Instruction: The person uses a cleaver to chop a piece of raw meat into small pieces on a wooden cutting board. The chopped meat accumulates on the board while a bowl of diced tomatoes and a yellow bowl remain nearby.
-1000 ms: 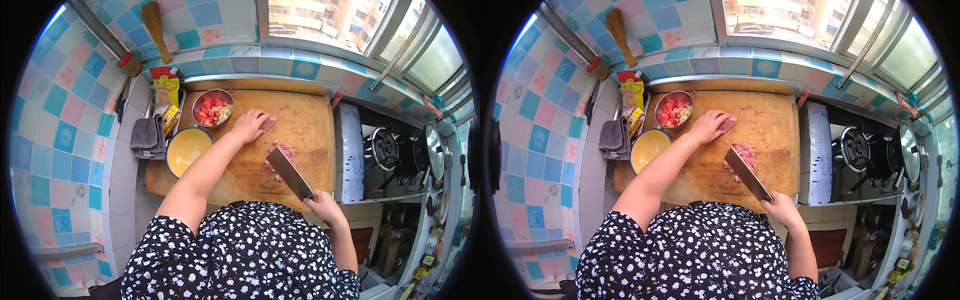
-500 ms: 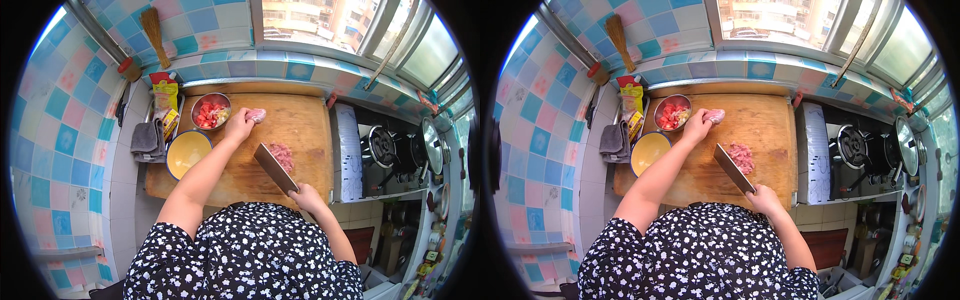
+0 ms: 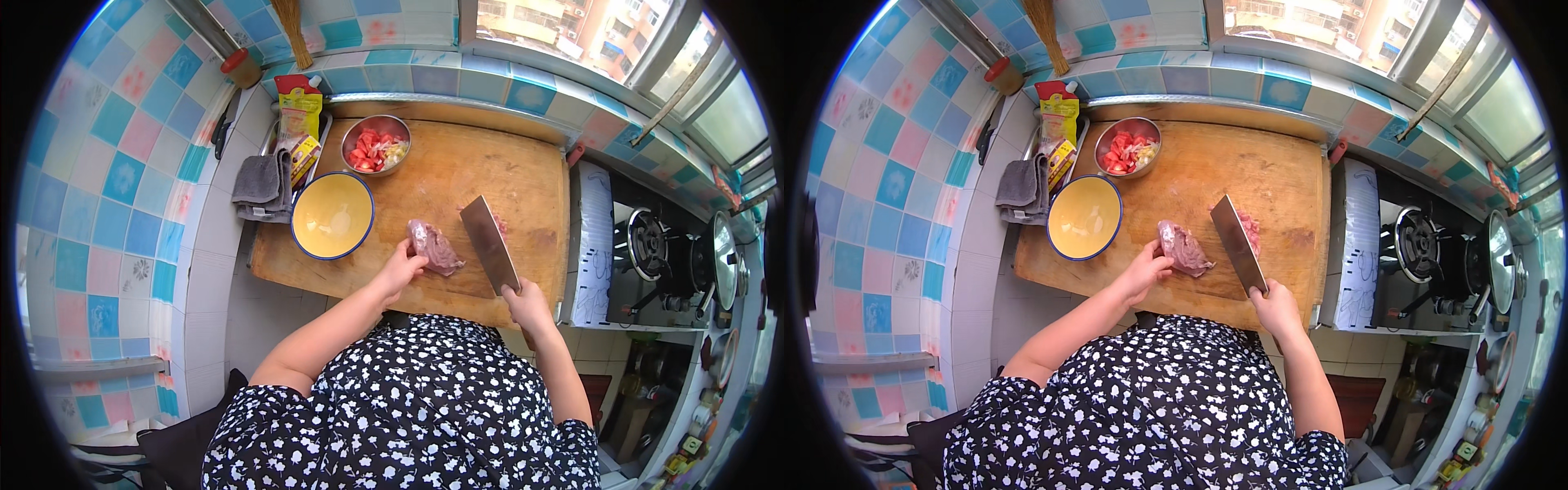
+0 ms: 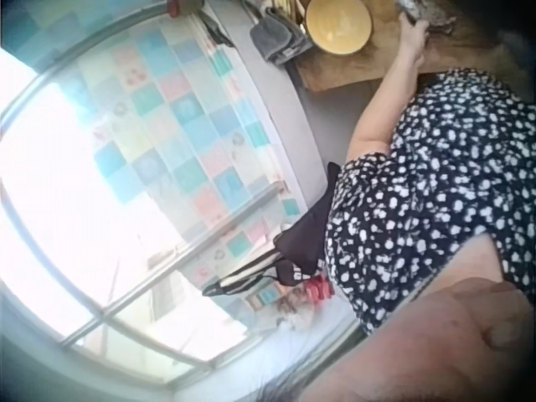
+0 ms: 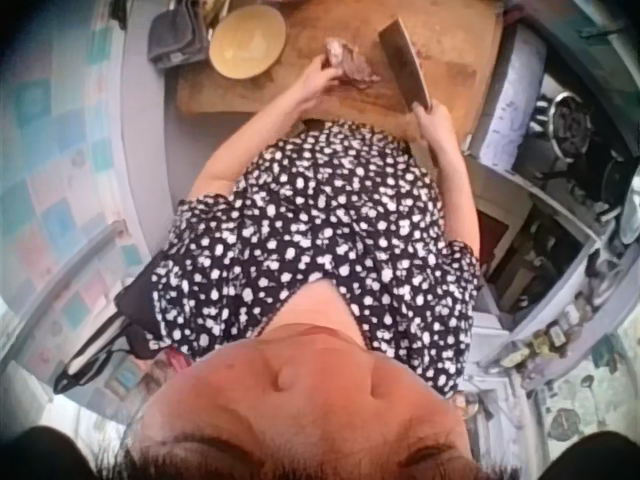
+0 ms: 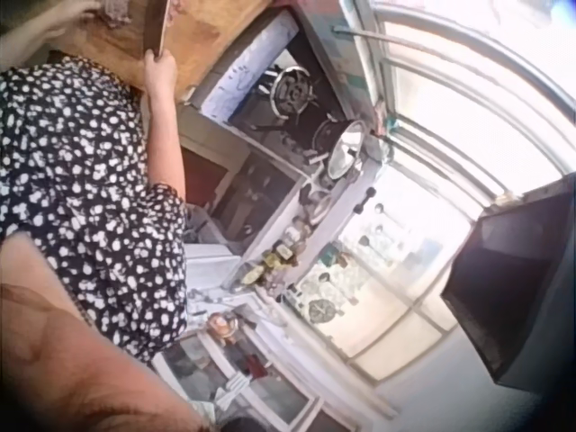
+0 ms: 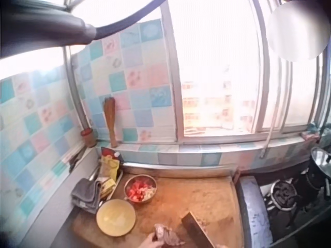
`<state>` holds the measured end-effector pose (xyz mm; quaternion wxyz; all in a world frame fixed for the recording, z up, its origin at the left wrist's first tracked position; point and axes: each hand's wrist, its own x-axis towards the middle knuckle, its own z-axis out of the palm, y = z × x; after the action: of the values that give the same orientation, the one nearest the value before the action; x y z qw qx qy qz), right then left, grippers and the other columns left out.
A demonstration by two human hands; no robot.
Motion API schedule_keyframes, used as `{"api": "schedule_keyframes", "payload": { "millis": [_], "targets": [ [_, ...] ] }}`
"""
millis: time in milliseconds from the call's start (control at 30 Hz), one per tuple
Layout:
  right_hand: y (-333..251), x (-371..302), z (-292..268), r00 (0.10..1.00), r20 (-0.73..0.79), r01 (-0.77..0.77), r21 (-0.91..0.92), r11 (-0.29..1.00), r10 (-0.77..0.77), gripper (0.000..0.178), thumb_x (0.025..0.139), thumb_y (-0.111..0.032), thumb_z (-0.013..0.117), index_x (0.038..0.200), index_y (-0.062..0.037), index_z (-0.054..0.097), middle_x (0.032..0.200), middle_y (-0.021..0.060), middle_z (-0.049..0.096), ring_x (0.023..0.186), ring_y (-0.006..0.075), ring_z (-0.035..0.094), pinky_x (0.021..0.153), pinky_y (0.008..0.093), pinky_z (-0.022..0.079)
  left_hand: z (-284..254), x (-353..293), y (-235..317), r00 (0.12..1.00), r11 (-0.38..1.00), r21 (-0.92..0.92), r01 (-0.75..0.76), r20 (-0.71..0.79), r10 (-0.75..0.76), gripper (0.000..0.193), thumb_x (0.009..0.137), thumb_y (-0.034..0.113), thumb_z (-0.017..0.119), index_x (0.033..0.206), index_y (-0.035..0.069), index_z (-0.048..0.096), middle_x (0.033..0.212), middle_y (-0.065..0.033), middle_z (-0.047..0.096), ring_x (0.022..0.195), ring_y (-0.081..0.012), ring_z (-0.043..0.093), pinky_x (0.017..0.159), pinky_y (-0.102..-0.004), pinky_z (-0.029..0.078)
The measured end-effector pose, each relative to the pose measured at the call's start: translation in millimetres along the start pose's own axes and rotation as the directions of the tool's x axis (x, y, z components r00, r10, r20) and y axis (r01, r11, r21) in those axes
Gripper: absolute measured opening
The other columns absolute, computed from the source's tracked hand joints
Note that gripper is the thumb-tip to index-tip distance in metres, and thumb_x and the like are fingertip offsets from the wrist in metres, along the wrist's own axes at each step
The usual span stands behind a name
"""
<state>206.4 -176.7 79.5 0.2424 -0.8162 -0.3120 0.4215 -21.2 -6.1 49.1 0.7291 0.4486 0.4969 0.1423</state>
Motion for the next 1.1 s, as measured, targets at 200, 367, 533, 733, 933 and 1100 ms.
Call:
{"api": "schedule_keyframes", "payload": {
  "millis": [200, 367, 533, 733, 933, 1100],
  "targets": [
    [-16, -12, 4, 0.988, -0.074, 0.122, -0.156, 0.98, -0.135, 0.032, 0.093, -0.03, 0.062, 0.101, 0.001, 0.068, 0.086, 0.0244, 0.071, 0.086, 0.0417, 0.069, 0.079, 0.0473, 0.053, -27, 12, 7, 0.531, 0.029, 0.747, -0.664, 0.445, 0.721, 0.057, 0.078, 0.012, 0.075, 0.131, 0.011, 0.056, 0.132, -0.0099, 0.054, 0.127, -0.0338, 0.047, 0.113, -0.0465, 0.036],
    [-44, -28, 4, 0.981, -0.031, 0.176, -0.288, 0.941, -0.193, 0.03, 0.094, -0.03, 0.062, 0.096, -0.0005, 0.066, 0.082, 0.0235, 0.07, 0.083, 0.0426, 0.068, 0.077, 0.0514, 0.052, -29, 24, 13, 0.432, -0.18, 0.643, -0.745, 0.67, 0.604, 0.036, 0.081, 0.021, 0.075, 0.114, 0.013, 0.067, 0.12, -0.0034, 0.063, 0.12, -0.0269, 0.053, 0.108, -0.0453, 0.04],
    [-52, -30, 16, 0.96, -0.008, 0.248, -0.439, 0.864, -0.28, 0.027, 0.096, -0.029, 0.059, 0.092, -0.002, 0.063, 0.083, 0.0229, 0.07, 0.083, 0.0425, 0.069, 0.078, 0.0537, 0.052, -27, 32, 0, 0.41, -0.212, 0.672, -0.709, 0.638, 0.652, 0.034, 0.084, 0.026, 0.074, 0.115, 0.014, 0.068, 0.118, -0.0014, 0.065, 0.118, -0.0258, 0.055, 0.105, -0.0448, 0.041],
    [-61, -27, 25, 0.968, 0.028, 0.227, -0.515, 0.827, -0.248, 0.025, 0.097, -0.026, 0.057, 0.093, -0.0013, 0.06, 0.083, 0.0233, 0.07, 0.083, 0.0429, 0.069, 0.079, 0.0545, 0.053, -23, 37, -3, 0.398, -0.176, 0.685, -0.707, 0.591, 0.701, 0.033, 0.085, 0.028, 0.074, 0.114, 0.015, 0.069, 0.119, -0.0027, 0.066, 0.118, -0.0275, 0.055, 0.103, -0.045, 0.039],
    [-60, -14, 32, 0.975, 0.061, 0.214, -0.507, 0.835, -0.213, 0.023, 0.097, -0.023, 0.055, 0.096, -0.0003, 0.06, 0.086, 0.0248, 0.07, 0.084, 0.0444, 0.069, 0.08, 0.0548, 0.053, -23, 42, -7, 0.375, -0.159, 0.687, -0.709, 0.558, 0.74, 0.029, 0.083, 0.025, 0.074, 0.109, 0.014, 0.07, 0.115, -0.0028, 0.067, 0.115, -0.0258, 0.057, 0.1, -0.0437, 0.039],
    [-72, -4, 29, 0.982, 0.099, 0.191, -0.518, 0.834, -0.163, 0.023, 0.095, -0.022, 0.056, 0.096, 0.0002, 0.06, 0.089, 0.0255, 0.07, 0.087, 0.0442, 0.069, 0.082, 0.0545, 0.054, -21, 47, -14, 0.366, -0.147, 0.692, -0.707, 0.536, 0.761, 0.024, 0.082, 0.022, 0.073, 0.104, 0.014, 0.071, 0.113, -0.0022, 0.068, 0.113, -0.0245, 0.058, 0.1, -0.0427, 0.039]
  ]
}}
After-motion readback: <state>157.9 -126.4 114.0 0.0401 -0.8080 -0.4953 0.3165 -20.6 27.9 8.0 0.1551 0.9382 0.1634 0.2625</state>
